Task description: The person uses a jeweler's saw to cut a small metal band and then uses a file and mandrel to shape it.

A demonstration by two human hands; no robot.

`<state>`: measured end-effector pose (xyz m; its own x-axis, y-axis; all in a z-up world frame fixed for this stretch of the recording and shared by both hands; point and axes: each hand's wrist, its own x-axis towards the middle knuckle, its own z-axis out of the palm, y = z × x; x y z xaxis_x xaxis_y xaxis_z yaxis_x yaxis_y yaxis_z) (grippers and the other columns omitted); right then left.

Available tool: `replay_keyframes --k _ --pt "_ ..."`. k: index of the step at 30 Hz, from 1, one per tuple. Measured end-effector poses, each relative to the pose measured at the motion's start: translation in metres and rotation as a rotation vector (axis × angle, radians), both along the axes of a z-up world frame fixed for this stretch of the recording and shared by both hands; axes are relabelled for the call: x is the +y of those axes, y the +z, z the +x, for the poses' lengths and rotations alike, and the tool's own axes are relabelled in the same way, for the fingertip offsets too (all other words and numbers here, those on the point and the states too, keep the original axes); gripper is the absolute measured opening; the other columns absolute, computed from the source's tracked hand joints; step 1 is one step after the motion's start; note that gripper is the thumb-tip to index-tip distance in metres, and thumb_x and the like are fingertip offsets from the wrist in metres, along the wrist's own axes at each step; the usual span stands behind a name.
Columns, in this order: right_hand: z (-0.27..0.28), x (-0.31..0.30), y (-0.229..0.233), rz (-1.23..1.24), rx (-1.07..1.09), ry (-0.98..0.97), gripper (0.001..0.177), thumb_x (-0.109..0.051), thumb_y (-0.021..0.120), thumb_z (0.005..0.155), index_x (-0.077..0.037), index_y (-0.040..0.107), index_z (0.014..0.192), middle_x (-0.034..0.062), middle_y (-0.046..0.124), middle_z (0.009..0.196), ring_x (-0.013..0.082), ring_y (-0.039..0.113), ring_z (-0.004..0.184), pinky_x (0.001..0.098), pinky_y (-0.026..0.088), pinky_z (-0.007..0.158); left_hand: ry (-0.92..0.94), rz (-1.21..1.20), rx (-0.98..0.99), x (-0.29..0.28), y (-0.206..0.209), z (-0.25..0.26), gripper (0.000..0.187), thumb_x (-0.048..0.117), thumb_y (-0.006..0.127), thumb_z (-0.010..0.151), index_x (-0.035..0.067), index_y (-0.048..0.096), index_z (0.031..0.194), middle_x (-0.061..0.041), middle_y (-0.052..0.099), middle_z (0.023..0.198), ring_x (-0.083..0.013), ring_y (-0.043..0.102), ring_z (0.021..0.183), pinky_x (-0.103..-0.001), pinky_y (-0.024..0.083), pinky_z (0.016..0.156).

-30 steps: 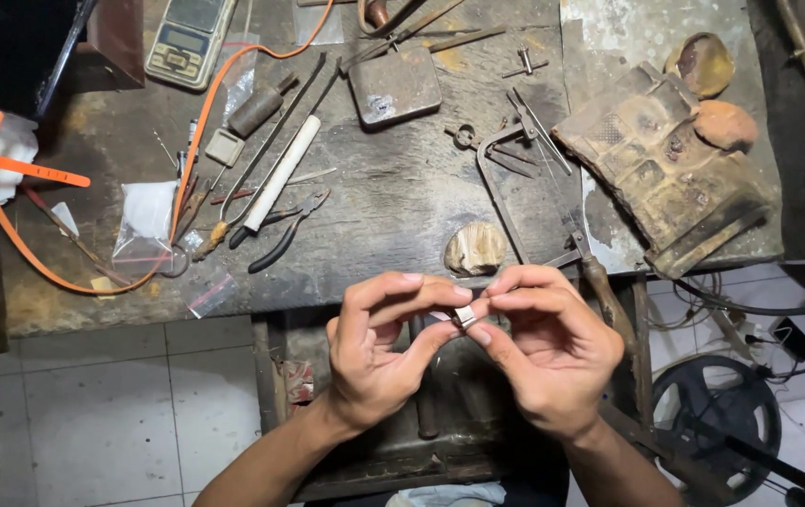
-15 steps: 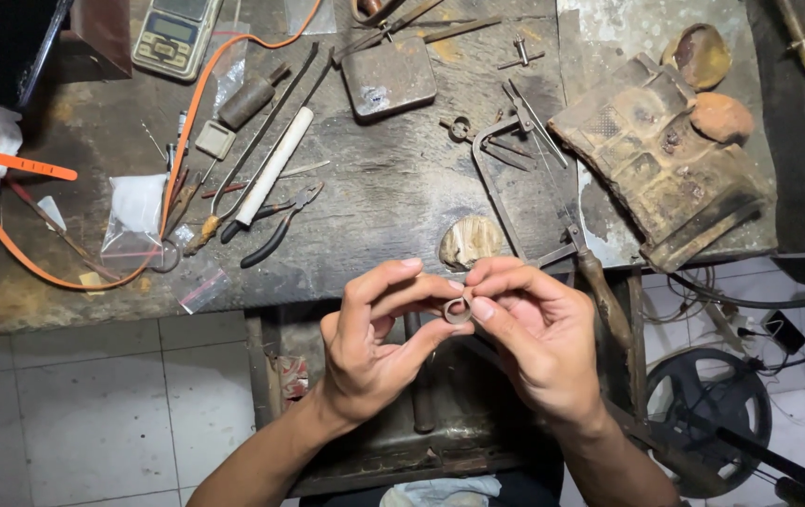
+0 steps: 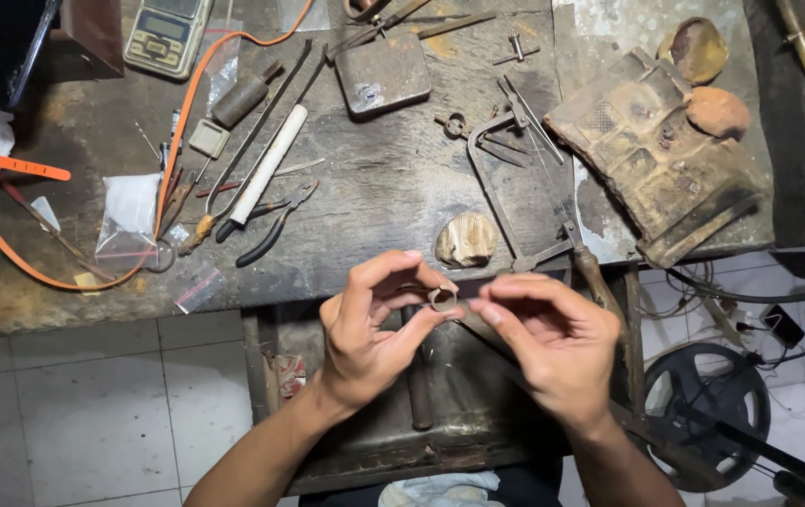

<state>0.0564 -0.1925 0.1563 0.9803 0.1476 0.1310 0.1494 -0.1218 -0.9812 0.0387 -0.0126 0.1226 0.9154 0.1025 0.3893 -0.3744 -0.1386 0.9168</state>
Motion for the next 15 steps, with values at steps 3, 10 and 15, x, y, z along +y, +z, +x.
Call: replay_keyframes --k 3,10,15 --pt "-0.007 -0.018 -0.008 -0.090 0.171 -0.038 0.015 0.002 0.078 0.084 0.004 0.072 0.098 0.0152 0.077 0.071 0.0155 0.078 0.059 0.0199 0.066 0.060 0.003 -0.005 -0.026 0.000 -0.001 0.002 0.058 -0.002 0.085 0.085 -0.003 0.047 0.129 -0.018 0.072 0.103 -0.0251 0.080 0.096 -0.026 0.072 0.079" --pt "-0.020 -0.037 -0.028 -0.260 0.163 0.003 0.014 -0.004 0.086 0.075 -0.003 0.078 0.087 0.0082 0.083 0.081 0.0108 0.080 0.073 0.0182 0.064 0.072 0.019 0.029 -0.029 0.005 -0.007 0.010 0.049 -0.006 0.082 0.086 -0.005 0.052 0.123 -0.019 0.073 0.099 -0.0253 0.081 0.089 -0.028 0.071 0.084" --pt "-0.028 -0.032 -0.025 -0.181 0.224 -0.035 0.010 0.000 0.081 0.080 0.001 0.076 0.089 0.0106 0.081 0.076 0.0162 0.082 0.063 0.0187 0.065 0.063 0.080 0.072 0.011 0.004 -0.012 0.010 0.046 -0.007 0.083 0.085 -0.005 0.056 0.122 -0.017 0.074 0.097 -0.0212 0.079 0.088 -0.024 0.069 0.086"
